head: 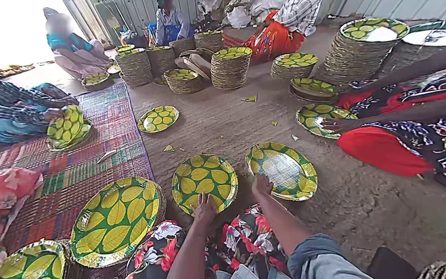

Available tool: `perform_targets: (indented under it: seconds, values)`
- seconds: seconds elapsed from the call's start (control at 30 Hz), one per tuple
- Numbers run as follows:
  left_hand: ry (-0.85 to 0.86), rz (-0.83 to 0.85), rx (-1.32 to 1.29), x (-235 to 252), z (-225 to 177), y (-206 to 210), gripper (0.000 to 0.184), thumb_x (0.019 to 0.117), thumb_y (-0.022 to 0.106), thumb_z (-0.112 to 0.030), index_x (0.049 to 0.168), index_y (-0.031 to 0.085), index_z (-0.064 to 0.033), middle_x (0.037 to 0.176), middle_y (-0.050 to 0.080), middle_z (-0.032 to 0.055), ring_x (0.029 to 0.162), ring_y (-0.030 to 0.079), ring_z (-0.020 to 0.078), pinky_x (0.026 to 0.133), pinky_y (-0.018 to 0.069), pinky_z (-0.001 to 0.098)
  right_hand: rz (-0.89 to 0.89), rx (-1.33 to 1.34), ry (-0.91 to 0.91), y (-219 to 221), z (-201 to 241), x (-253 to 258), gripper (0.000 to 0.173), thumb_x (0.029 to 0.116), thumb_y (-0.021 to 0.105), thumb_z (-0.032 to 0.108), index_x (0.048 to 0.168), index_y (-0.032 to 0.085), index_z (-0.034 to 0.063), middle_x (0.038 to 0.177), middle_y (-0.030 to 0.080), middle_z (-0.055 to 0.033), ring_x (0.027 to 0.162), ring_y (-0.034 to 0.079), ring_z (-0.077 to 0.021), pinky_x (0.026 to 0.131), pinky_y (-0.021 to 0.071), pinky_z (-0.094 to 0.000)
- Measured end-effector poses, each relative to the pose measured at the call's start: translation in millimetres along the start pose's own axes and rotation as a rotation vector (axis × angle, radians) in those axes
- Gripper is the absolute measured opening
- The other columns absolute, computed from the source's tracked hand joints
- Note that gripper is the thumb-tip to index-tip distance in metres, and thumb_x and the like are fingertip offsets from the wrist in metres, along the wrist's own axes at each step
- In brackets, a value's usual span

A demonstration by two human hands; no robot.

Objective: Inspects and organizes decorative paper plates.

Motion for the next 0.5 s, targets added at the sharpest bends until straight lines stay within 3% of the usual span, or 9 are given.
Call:
perform_targets:
  seconds: [0.1,0.17,0.23,0.3,0.33,0.4,0.43,0.5]
  values:
    - [-0.001,-0.020,-0.069,0,-1,-5,0.060,0.1097,0.044,-0.037,0.164,0.027,-0.0200,0.174,0.010,0.0067,0.161,0.005,0.0301,0.121,0.0060,0.0730,-0.231,0.066,-0.235,-22,12,-8,0.038,0.1056,0.040,0.000,0.138,0.059,-0.0020,0.145,0.056,-0.0233,0.139,0.051,-0.0384,0.110,0.0409,-0.0559]
    - [-0.034,-0.183,-0.232,-2,3,-16,0.057,0.1120,0.035,-0.037,0.163,0.029,-0.0112,0.172,0.020,0.0132,0.160,0.013,0.0327,0.123,0.0063,0.0697,-0.260,0.106,-0.461,-19,27,-23,0.038,0.1068,0.038,0.001,0.135,0.062,-0.0042,0.142,0.060,-0.0250,0.136,0.055,-0.0408,0.110,0.0433,-0.0570]
    - [-0.126,-0.530,-0.491,-12,17,-36,0.060,0.1122,0.032,-0.035,0.162,0.027,-0.0011,0.169,0.021,0.0242,0.158,0.016,0.0403,0.123,0.0051,0.0697,-0.159,0.102,-0.679,-5,42,-41,0.038,0.1061,0.039,0.002,0.133,0.066,0.0001,0.139,0.064,-0.0209,0.131,0.061,-0.0373,0.109,0.0473,-0.0535]
    - [-0.300,-0.817,-0.679,-20,43,-51,0.060,0.1116,0.031,-0.031,0.161,0.026,0.0027,0.168,0.020,0.0285,0.157,0.016,0.0444,0.122,0.0095,0.0686,0.060,-0.002,-0.907,16,55,-54,0.040,0.1051,0.040,0.000,0.136,0.065,0.0006,0.146,0.061,-0.0180,0.140,0.054,-0.0344,0.120,0.0372,-0.0516]
    - [-0.412,-0.865,-0.775,-22,56,-53,0.059,0.1120,0.031,-0.031,0.161,0.025,0.0023,0.168,0.021,0.0275,0.157,0.018,0.0429,0.123,0.0143,0.0651,0.134,-0.094,-0.982,25,58,-58,0.038,0.1059,0.042,0.003,0.135,0.066,0.0027,0.147,0.060,-0.0162,0.143,0.052,-0.0337,0.122,0.0332,-0.0533]
    - [-0.591,-0.844,-1.044,-20,78,-44,0.060,0.1124,0.037,-0.033,0.159,0.026,0.0024,0.163,0.031,0.0273,0.153,0.031,0.0387,0.123,0.0267,0.0525,0.292,-0.234,-0.980,41,58,-59,0.038,0.1080,0.043,0.009,0.139,0.065,0.0062,0.153,0.055,-0.0146,0.150,0.041,-0.0348,0.124,0.0215,-0.0592]
    - [-0.633,-0.790,-1.183,-17,83,-36,0.062,0.1117,0.041,-0.034,0.158,0.027,0.0035,0.159,0.036,0.0295,0.149,0.037,0.0393,0.121,0.0324,0.0511,0.336,-0.260,-0.929,46,56,-55,0.038,0.1074,0.045,0.010,0.140,0.064,0.0072,0.156,0.052,-0.0140,0.153,0.036,-0.0348,0.124,0.0197,-0.0606]
    - [-0.622,-0.685,-1.374,-11,81,-21,0.063,0.1108,0.045,-0.033,0.157,0.027,0.0047,0.157,0.037,0.0323,0.148,0.038,0.0413,0.119,0.0346,0.0538,0.335,-0.234,-0.834,47,49,-43,0.039,0.1052,0.046,0.008,0.140,0.064,0.0069,0.159,0.048,-0.0144,0.155,0.031,-0.0342,0.124,0.0200,-0.0609]
Point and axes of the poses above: each hand's wrist, its own x-axis towards the middle knuckle, its own y-axis out of the palm, z = x × y, the point moved 6 cm from there along x, towards the middle knuckle
